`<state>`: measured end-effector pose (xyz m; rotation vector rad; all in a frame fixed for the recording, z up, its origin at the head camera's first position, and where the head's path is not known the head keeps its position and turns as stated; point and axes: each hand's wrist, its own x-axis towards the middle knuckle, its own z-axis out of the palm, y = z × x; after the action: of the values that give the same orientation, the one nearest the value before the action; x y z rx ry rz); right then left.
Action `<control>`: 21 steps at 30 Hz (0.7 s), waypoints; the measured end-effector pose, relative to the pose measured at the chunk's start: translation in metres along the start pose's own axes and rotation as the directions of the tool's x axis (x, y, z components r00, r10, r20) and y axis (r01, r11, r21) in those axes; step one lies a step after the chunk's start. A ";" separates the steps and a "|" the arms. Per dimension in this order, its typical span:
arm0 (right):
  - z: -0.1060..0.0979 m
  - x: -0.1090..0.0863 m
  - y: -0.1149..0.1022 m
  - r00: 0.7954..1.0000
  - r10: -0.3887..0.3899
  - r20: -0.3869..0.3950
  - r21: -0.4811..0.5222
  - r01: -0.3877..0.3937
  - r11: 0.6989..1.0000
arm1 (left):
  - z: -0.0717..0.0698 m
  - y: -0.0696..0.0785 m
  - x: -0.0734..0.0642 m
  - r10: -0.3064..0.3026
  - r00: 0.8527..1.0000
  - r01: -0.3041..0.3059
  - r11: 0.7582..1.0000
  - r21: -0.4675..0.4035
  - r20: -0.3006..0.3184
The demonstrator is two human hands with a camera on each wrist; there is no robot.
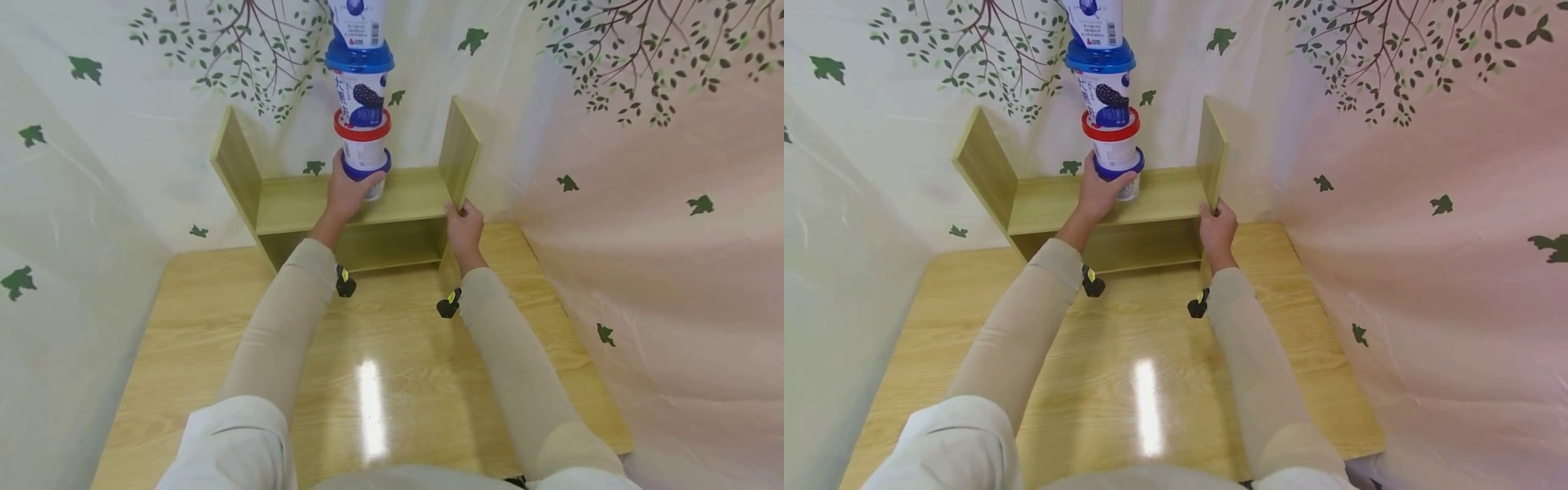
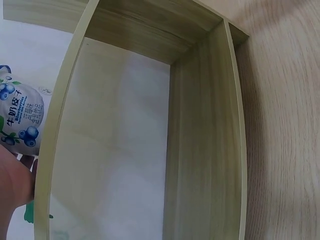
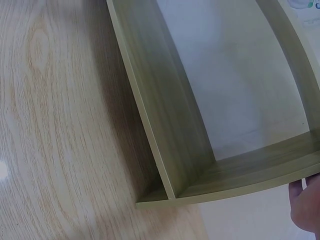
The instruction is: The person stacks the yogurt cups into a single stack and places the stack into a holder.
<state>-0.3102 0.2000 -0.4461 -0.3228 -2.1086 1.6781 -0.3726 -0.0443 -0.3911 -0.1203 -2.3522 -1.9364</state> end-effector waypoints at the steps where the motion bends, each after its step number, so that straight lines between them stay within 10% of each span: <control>1: 0.000 0.001 0.000 1.000 -0.004 0.002 0.005 0.004 1.000 | 0.001 -0.001 0.000 -0.004 1.000 0.004 1.000 -0.002 -0.001; 21: -0.005 0.023 0.002 0.997 0.069 -0.016 -0.064 -0.070 0.996 | -0.003 -0.007 -0.020 0.026 0.997 -0.028 0.999 0.026 0.068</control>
<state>-0.3284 0.2145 -0.4434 -0.4312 -2.1675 1.6443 -0.3531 -0.0488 -0.3995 -0.2182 -2.4046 -1.9175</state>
